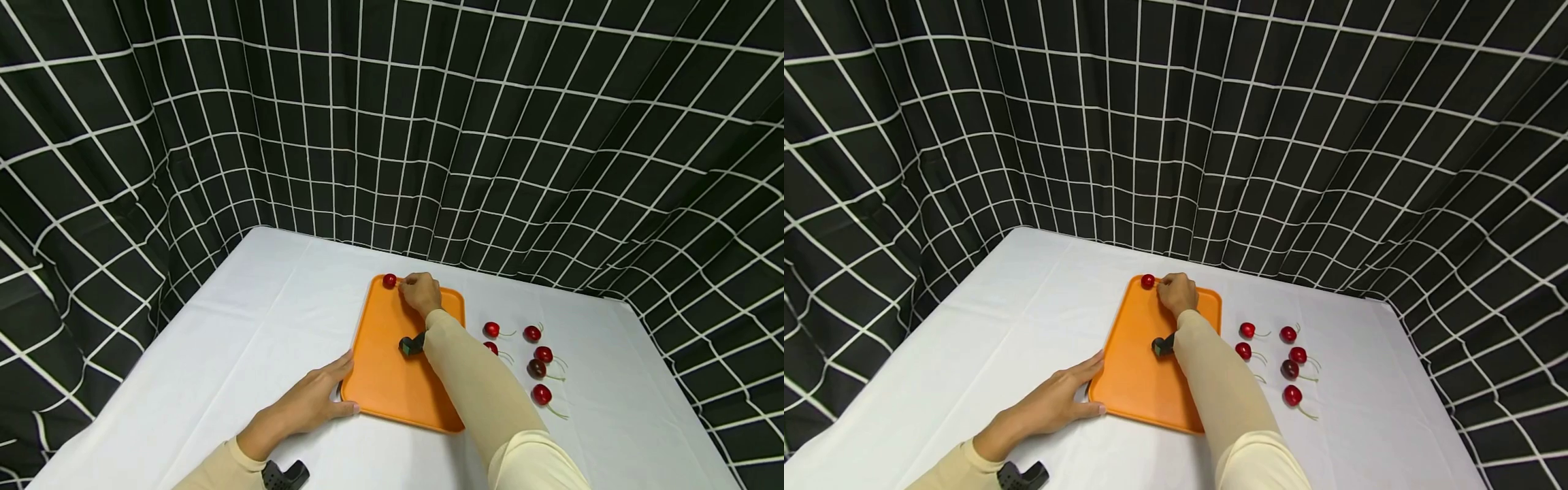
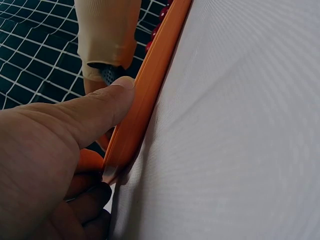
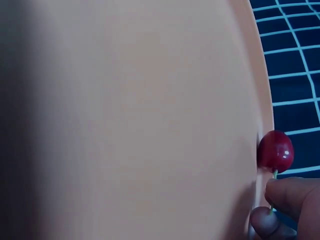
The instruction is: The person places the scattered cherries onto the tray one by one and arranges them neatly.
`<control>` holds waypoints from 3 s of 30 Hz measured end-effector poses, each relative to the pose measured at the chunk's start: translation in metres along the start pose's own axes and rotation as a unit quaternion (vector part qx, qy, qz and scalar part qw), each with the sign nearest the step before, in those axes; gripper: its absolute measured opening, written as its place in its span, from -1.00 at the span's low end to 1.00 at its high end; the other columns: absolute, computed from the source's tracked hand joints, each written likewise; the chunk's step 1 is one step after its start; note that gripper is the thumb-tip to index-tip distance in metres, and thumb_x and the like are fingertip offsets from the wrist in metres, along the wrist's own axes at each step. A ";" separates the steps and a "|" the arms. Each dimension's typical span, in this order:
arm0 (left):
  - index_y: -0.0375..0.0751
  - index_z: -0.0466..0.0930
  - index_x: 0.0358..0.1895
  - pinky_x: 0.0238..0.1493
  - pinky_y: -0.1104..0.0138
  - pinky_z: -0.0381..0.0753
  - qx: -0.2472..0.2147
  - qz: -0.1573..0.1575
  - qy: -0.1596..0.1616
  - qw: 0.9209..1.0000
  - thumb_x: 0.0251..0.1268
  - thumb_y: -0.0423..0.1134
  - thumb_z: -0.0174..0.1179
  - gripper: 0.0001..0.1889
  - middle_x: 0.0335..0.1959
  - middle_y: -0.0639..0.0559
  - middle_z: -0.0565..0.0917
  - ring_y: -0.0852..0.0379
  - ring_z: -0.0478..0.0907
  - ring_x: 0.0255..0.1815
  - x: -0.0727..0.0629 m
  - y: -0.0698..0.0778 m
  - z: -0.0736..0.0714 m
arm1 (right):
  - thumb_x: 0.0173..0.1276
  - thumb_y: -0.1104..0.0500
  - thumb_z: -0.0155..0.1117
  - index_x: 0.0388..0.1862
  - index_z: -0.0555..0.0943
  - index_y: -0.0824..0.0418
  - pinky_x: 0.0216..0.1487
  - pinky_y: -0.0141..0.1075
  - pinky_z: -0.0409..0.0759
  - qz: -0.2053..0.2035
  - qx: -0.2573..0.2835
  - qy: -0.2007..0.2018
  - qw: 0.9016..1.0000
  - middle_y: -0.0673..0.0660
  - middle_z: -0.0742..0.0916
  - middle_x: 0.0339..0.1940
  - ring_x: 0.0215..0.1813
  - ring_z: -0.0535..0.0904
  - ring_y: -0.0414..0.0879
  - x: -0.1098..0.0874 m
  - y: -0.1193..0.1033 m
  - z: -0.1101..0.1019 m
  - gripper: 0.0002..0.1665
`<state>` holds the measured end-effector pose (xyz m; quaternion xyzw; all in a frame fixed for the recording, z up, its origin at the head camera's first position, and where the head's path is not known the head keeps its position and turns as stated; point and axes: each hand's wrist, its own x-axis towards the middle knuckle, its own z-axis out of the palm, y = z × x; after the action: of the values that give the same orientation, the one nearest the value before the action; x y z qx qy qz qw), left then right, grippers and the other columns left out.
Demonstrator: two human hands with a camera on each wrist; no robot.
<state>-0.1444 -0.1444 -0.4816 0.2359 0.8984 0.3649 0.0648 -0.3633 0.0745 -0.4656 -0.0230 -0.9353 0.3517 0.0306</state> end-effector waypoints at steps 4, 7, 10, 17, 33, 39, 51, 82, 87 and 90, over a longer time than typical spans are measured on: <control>-0.44 0.20 0.41 0.36 0.08 0.18 0.000 -0.001 -0.002 1.000 0.15 0.14 0.32 -0.07 0.50 -0.12 0.06 -0.07 0.09 0.44 -0.001 0.002 0.002 | 0.29 0.09 0.35 -0.31 0.78 0.11 -0.06 -0.16 0.48 0.004 -0.006 0.003 1.000 0.06 0.72 -0.26 -0.15 0.52 0.03 -0.002 0.002 0.000 -0.86; -0.45 0.21 0.41 0.36 0.07 0.18 -0.002 -0.001 -0.004 1.000 0.15 0.14 0.32 -0.08 0.50 -0.12 0.07 -0.07 0.09 0.44 -0.002 0.004 0.002 | 0.27 0.08 0.37 -0.31 0.77 0.12 -0.09 -0.16 0.49 0.001 -0.007 0.003 1.000 0.06 0.72 -0.26 -0.18 0.53 0.03 -0.004 0.003 -0.001 -0.85; -0.45 0.22 0.40 0.36 0.06 0.18 -0.002 0.000 -0.004 1.000 0.15 0.14 0.32 -0.08 0.50 -0.13 0.08 -0.08 0.10 0.44 -0.002 0.005 0.003 | 0.25 0.07 0.39 -0.30 0.77 0.12 -0.11 -0.17 0.50 -0.004 -0.006 0.001 1.000 0.05 0.73 -0.28 -0.20 0.53 0.03 -0.006 0.005 -0.003 -0.84; -0.45 0.21 0.40 0.37 0.07 0.17 0.001 0.008 -0.006 1.000 0.17 0.15 0.30 -0.09 0.50 -0.13 0.07 -0.08 0.09 0.45 -0.002 0.006 0.003 | 0.25 0.06 0.38 -0.23 0.76 0.12 -0.15 -0.17 0.50 0.001 0.017 0.005 1.000 0.07 0.71 -0.29 -0.18 0.50 0.04 -0.010 0.010 -0.021 -0.81; -0.45 0.20 0.41 0.37 0.06 0.17 0.005 0.001 0.007 1.000 0.18 0.07 0.33 -0.11 0.50 -0.14 0.07 -0.09 0.10 0.44 -0.002 0.001 -0.002 | 0.28 0.04 0.40 -0.04 0.73 0.12 -0.35 -0.25 0.46 -0.124 0.171 -0.025 0.977 0.05 0.71 -0.06 -0.26 0.43 0.04 -0.044 0.007 -0.114 -0.69; -0.46 0.20 0.41 0.37 0.07 0.16 0.010 -0.009 0.005 1.000 0.19 0.08 0.33 -0.11 0.50 -0.13 0.07 -0.08 0.09 0.45 -0.002 0.000 -0.002 | 0.24 -0.04 0.42 -0.03 0.74 0.09 -0.38 -0.28 0.39 -0.152 0.179 -0.007 0.972 0.02 0.71 -0.05 -0.18 0.41 0.05 -0.074 0.019 -0.141 -0.64; -0.48 0.21 0.39 0.37 0.06 0.17 0.008 -0.010 0.014 1.000 0.19 0.02 0.36 -0.14 0.49 -0.16 0.09 -0.09 0.10 0.44 -0.002 -0.001 -0.002 | 0.31 0.17 0.37 0.03 0.70 0.23 -0.72 -0.33 0.24 -0.173 0.195 0.038 0.965 0.23 0.57 -0.33 -0.48 0.35 0.00 -0.137 0.051 -0.191 -0.68; -0.44 0.19 0.42 0.37 0.05 0.18 0.005 -0.009 0.004 1.000 0.19 0.01 0.35 -0.14 0.50 -0.12 0.07 -0.08 0.08 0.45 0.000 0.006 0.006 | 0.19 0.31 0.43 -0.16 0.75 0.29 -0.58 -0.38 0.32 -0.102 0.094 -0.004 0.990 0.08 0.69 -0.41 -0.52 0.33 -0.17 -0.209 0.155 -0.159 -0.79; -0.44 0.19 0.41 0.37 0.06 0.19 0.005 -0.011 0.001 1.000 0.19 0.00 0.36 -0.14 0.50 -0.11 0.08 -0.08 0.09 0.45 0.001 0.008 0.005 | 0.17 0.32 0.45 -0.21 0.77 0.19 -0.62 -0.40 0.30 -0.112 0.051 0.006 0.992 0.02 0.55 -0.59 -0.57 0.31 -0.19 -0.210 0.159 -0.156 -0.81; -0.44 0.20 0.41 0.36 0.05 0.19 0.007 -0.014 0.002 1.000 0.19 -0.01 0.36 -0.14 0.50 -0.11 0.08 -0.09 0.09 0.45 0.001 0.008 0.004 | 0.14 0.31 0.47 -0.23 0.77 0.13 -0.59 -0.40 0.38 -0.127 0.020 0.012 0.992 -0.02 0.61 -0.54 -0.54 0.37 -0.22 -0.209 0.162 -0.153 -0.80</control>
<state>-0.1411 -0.1364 -0.4784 0.2231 0.9042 0.3580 0.0669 -0.1403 0.2833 -0.4662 0.0921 -0.9229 0.3638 0.0865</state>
